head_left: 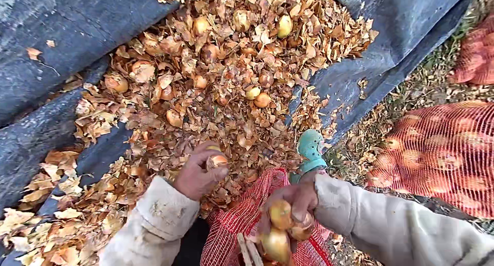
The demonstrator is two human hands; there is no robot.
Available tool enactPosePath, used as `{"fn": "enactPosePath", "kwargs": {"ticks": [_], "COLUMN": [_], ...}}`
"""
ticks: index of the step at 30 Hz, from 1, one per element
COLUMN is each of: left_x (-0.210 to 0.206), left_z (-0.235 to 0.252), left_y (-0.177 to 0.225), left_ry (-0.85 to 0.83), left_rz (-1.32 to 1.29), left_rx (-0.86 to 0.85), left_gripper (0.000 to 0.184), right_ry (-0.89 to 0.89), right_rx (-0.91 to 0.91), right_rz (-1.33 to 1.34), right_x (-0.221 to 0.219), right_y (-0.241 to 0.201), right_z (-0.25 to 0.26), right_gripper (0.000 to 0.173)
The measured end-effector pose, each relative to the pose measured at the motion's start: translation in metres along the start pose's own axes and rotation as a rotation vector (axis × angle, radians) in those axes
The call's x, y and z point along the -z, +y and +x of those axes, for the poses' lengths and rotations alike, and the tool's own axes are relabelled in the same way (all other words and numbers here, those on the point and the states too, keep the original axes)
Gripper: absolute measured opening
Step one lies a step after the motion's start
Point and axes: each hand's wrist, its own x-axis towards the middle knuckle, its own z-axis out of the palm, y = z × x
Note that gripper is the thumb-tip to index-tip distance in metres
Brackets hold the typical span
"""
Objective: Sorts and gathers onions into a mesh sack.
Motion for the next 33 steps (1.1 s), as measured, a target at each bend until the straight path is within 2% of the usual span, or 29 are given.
{"fn": "enactPosePath", "kwargs": {"ticks": [1, 2, 3, 4, 5, 6, 7, 9, 11, 13, 14, 15, 17, 19, 21, 23, 25, 27, 28, 29, 31, 33], "left_x": [-0.027, -0.054, -0.080, -0.101, -0.116, -0.123, -0.120, -0.084, -0.033, 0.022, 0.046, 0.064, 0.075, 0.061, 0.047, 0.044, 0.054, 0.074, 0.085, 0.095, 0.108, 0.106], "left_z": [-0.014, -0.028, -0.042, -0.056, -0.066, -0.071, -0.070, -0.045, -0.004, 0.045, 0.068, 0.085, 0.100, 0.094, 0.079, 0.061, 0.055, 0.068, 0.080, 0.092, 0.120, 0.136], "left_y": [0.000, -0.004, -0.011, -0.019, -0.030, -0.032, -0.028, -0.012, 0.005, 0.011, 0.012, 0.014, 0.011, 0.003, -0.010, -0.015, -0.003, 0.022, 0.039, 0.056, 0.075, 0.071], "left_ry": [-0.143, -0.354, -0.574, -0.752, -0.837, -0.835, -0.767, -0.454, 0.035, 0.430, 0.525, 0.551, 0.487, 0.296, 0.098, 0.040, 0.203, 0.442, 0.524, 0.542, 0.440, 0.309], "left_rz": [-0.306, -0.556, -0.642, -0.535, -0.334, -0.106, 0.066, 0.197, 0.469, 0.796, 0.892, 0.945, 1.024, 1.062, 1.035, 0.918, 0.796, 0.853, 0.931, 1.012, 1.144, 1.239], "left_rx": [-0.005, 0.032, 0.082, 0.102, 0.092, 0.103, 0.118, 0.065, -0.075, -0.123, -0.055, 0.066, 0.262, 0.355, 0.400, 0.299, 0.098, -0.073, -0.062, 0.028, 0.270, 0.392], "left_gripper": [0.050, 0.052, 0.052, 0.047, 0.043, 0.045, 0.049, 0.039, 0.024, 0.023, 0.027, 0.033, 0.038, 0.040, 0.044, 0.042, 0.031, 0.025, 0.026, 0.030, 0.043, 0.054], "right_ry": [-0.003, 0.012, 0.040, 0.049, 0.046, 0.063, 0.117, 0.239, 0.355, 0.624, 0.807, 0.985, 1.275, 1.458, 1.565, 1.547, 1.413, 1.249, 1.176, 1.126, 1.123, 1.243], "right_rx": [-0.123, -0.258, -0.383, -0.546, -0.739, -0.878, -0.935, -0.824, -0.585, -0.351, -0.307, -0.301, -0.308, -0.261, -0.170, -0.176, -0.210, -0.122, -0.034, 0.069, 0.256, 0.297], "right_rz": [-0.095, -0.242, -0.422, -0.632, -0.835, -0.953, -0.985, -0.912, -0.889, -1.058, -1.188, -1.320, -1.463, -1.469, -1.399, -1.314, -1.281, -1.283, -1.272, -1.249, -1.219, -1.183], "right_x": [-0.008, -0.014, -0.015, -0.011, -0.004, 0.007, 0.017, 0.027, 0.026, 0.040, 0.054, 0.070, 0.108, 0.135, 0.145, 0.151, 0.149, 0.140, 0.133, 0.126, 0.116, 0.109], "right_y": [0.017, 0.031, 0.045, 0.051, 0.049, 0.041, 0.026, -0.025, -0.080, -0.113, -0.126, -0.135, -0.141, -0.133, -0.120, -0.107, -0.099, -0.090, -0.086, -0.083, -0.087, -0.107], "right_z": [0.000, -0.002, -0.006, -0.009, -0.009, -0.010, -0.012, -0.013, 0.000, 0.020, 0.032, 0.043, 0.059, 0.064, 0.058, 0.045, 0.033, 0.027, 0.025, 0.024, 0.025, 0.035], "right_gripper": [0.067, 0.057, 0.050, 0.054, 0.054, 0.057, 0.057, 0.054, 0.040, 0.027, 0.026, 0.029, 0.030, 0.030, 0.036, 0.046, 0.044, 0.033, 0.028, 0.020, 0.007, 0.010]}}
